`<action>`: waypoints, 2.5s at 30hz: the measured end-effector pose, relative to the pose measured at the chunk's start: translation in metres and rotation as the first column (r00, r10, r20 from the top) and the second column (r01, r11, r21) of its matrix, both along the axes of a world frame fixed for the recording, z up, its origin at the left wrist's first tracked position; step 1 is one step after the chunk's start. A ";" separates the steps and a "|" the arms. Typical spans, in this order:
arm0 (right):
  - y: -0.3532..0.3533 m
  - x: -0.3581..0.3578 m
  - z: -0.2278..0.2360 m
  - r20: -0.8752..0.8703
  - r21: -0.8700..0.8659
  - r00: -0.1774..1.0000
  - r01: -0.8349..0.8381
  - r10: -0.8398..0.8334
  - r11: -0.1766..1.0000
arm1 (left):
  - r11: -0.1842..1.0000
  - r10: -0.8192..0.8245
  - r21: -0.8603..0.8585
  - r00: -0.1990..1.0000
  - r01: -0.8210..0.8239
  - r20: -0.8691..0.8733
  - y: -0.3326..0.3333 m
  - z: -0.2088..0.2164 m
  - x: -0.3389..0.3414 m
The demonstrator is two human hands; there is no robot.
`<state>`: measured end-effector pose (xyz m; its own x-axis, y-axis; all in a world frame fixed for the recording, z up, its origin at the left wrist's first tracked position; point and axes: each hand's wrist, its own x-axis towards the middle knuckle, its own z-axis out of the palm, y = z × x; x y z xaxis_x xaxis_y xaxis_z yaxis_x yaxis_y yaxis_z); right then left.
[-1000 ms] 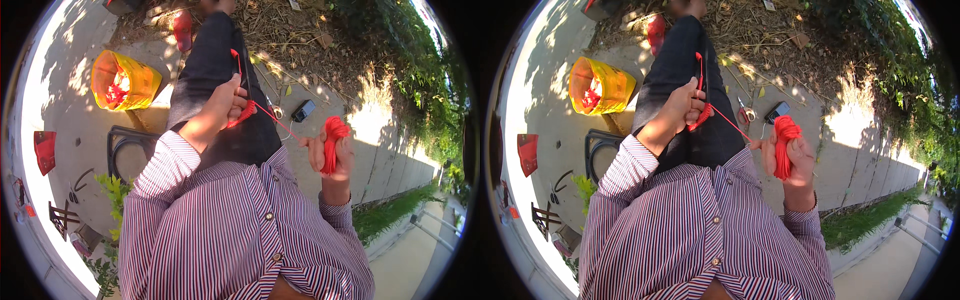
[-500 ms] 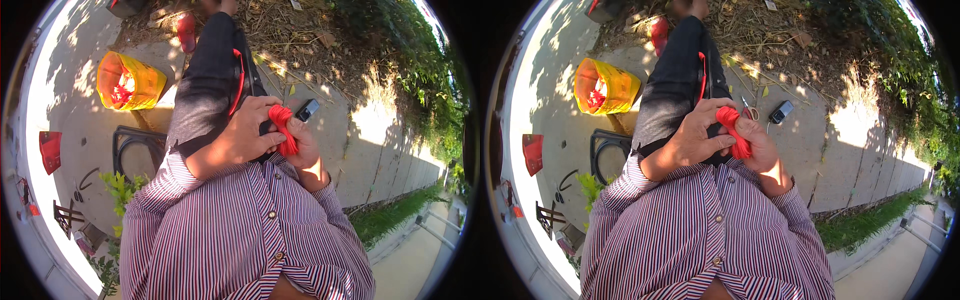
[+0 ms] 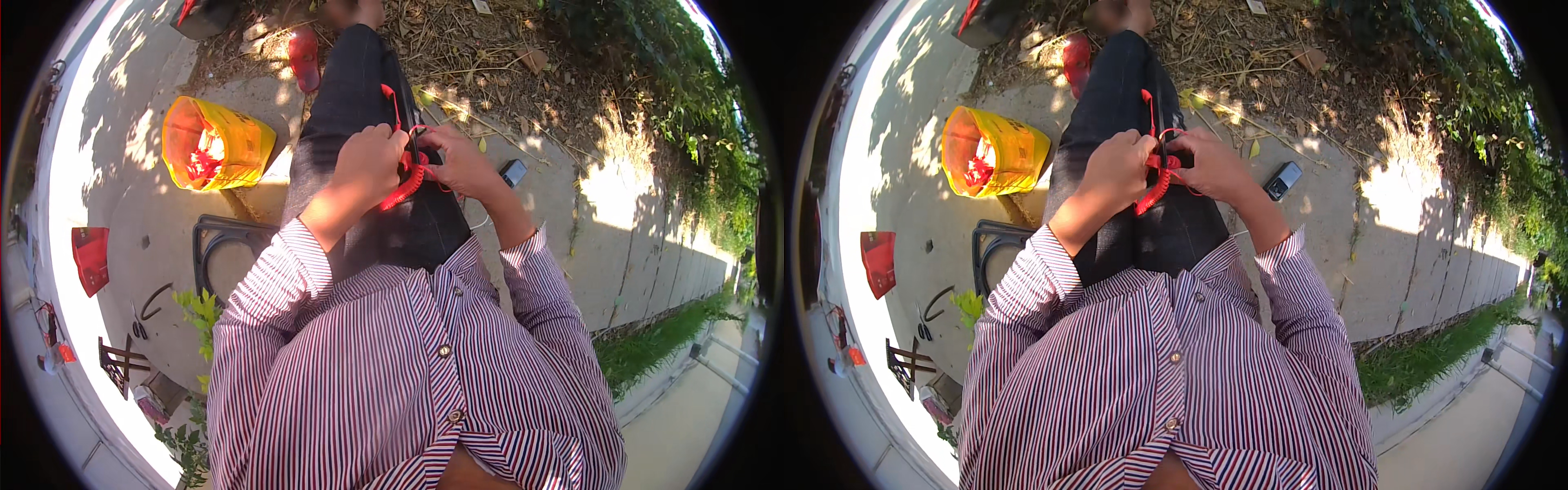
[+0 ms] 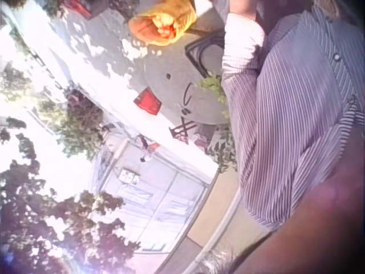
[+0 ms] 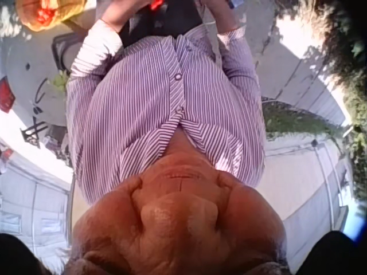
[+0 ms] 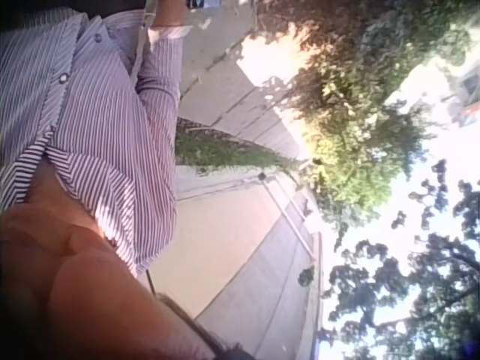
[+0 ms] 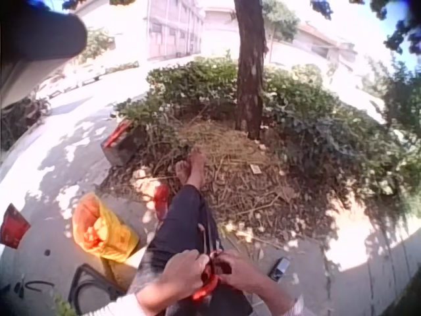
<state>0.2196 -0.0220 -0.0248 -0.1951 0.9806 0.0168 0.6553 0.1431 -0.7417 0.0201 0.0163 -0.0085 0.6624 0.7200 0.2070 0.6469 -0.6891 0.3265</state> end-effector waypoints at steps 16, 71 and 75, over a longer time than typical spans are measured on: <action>-0.075 -0.009 0.194 -0.940 0.240 -0.317 -0.335 0.131 0.911 | 0.331 0.478 -0.931 0.822 0.157 0.309 -0.032 -0.008 0.013; -0.015 -0.013 0.027 -0.465 -0.204 0.840 0.206 -0.280 0.957 | 0.833 0.489 -0.468 0.789 -0.296 0.371 0.001 0.019 0.001; -0.022 -0.018 0.046 -0.152 0.290 0.988 0.016 0.030 0.957 | 0.619 0.592 -0.781 0.605 0.081 0.532 -0.004 0.043 0.016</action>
<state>0.2013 -0.0444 0.0216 -0.1747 0.9277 0.3298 0.5353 0.3706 -0.7590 0.0358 0.0121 0.0347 0.2955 0.9447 -0.1422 0.0770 0.1248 0.9892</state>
